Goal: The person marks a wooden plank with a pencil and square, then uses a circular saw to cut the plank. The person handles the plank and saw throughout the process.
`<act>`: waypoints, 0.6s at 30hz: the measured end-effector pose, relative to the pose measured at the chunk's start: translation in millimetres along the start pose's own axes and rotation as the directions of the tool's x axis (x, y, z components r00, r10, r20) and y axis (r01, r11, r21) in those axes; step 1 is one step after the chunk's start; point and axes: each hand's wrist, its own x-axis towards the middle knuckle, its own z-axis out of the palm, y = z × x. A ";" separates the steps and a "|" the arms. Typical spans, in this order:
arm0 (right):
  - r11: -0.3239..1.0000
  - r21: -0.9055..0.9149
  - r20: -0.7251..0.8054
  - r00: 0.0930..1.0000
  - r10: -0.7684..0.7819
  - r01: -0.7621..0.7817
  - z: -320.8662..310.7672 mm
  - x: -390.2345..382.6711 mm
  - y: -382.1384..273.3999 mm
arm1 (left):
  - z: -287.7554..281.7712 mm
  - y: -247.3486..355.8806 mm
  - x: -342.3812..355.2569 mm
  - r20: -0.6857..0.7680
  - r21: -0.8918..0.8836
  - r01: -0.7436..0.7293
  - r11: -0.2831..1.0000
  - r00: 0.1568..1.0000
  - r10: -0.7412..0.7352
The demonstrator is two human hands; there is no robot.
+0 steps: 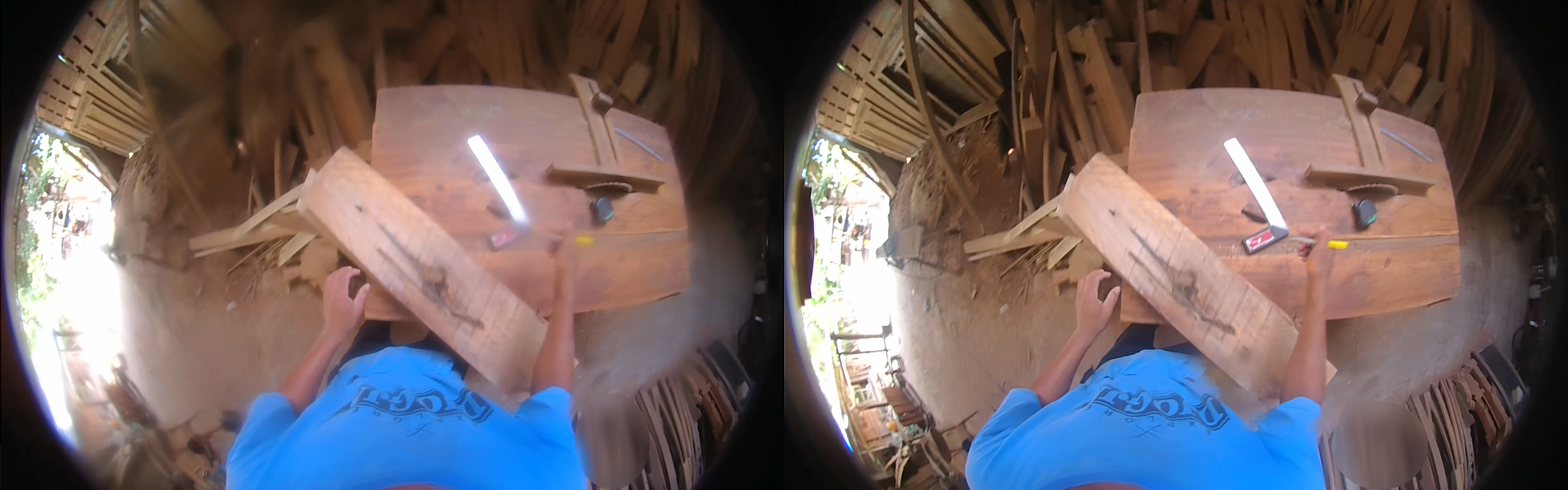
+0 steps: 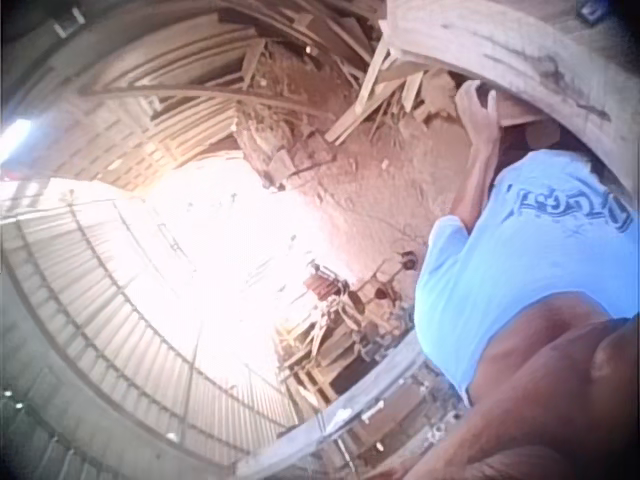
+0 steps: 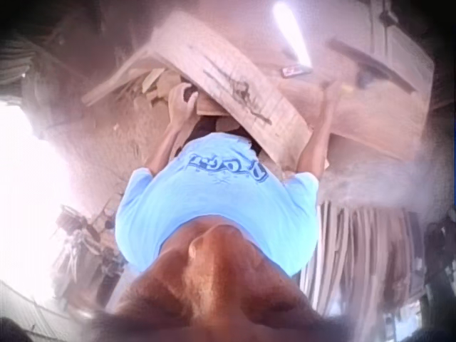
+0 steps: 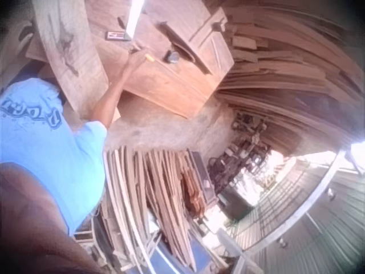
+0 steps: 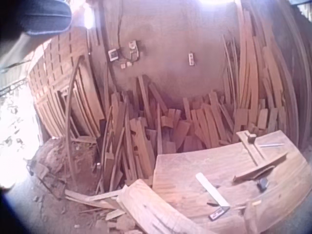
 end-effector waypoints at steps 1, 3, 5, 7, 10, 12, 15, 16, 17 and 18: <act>1.000 0.001 0.035 0.999 -0.009 0.009 -5.6 -16.5 -28.4 | 0.7 2.1 -10.5 0.016 0.003 0.065 0.998 0.998 -0.065; 0.995 0.027 0.086 0.991 -0.102 0.100 -12.8 -49.0 -88.4 | 2.8 8.3 -38.3 0.005 0.006 0.145 0.989 0.989 -0.145; 0.936 0.127 0.164 0.924 -0.346 0.328 -18.3 -76.5 -151.8 | 7.0 12.7 -69.8 0.033 -0.009 0.255 0.967 0.967 -0.254; 0.793 0.255 0.174 0.780 -0.601 0.553 -29.2 -111.5 -209.8 | 9.8 8.4 -103.8 0.116 -0.020 0.360 0.933 0.928 -0.355; 0.374 0.404 0.139 0.348 -0.927 0.835 -66.4 -198.6 -278.2 | 14.7 -14.6 -157.3 0.314 -0.038 0.455 0.890 0.851 -0.422; 0.107 0.520 0.220 -0.012 -0.975 0.848 -88.6 -268.1 -305.9 | 21.0 -37.5 -189.0 0.424 -0.050 0.517 0.855 0.786 -0.450; -0.113 0.348 0.539 -0.297 -0.788 0.931 -111.6 -375.8 -328.7 | 29.5 -73.8 -252.3 0.481 -0.033 0.589 0.808 0.718 -0.503; -0.190 0.360 0.622 -0.387 -0.681 0.914 -110.5 -400.2 -334.3 | 32.6 -88.5 -274.9 0.501 -0.009 0.634 0.773 0.672 -0.545; -0.207 0.365 0.655 -0.408 -0.636 0.908 -104.1 -426.5 -329.8 | 35.7 -104.5 -299.0 0.475 -0.052 0.646 0.762 0.687 -0.550; -0.224 0.372 0.686 -0.429 -0.588 0.901 -96.6 -453.1 -325.3 | 41.3 -119.9 -327.4 0.462 -0.075 0.680 0.730 0.672 -0.579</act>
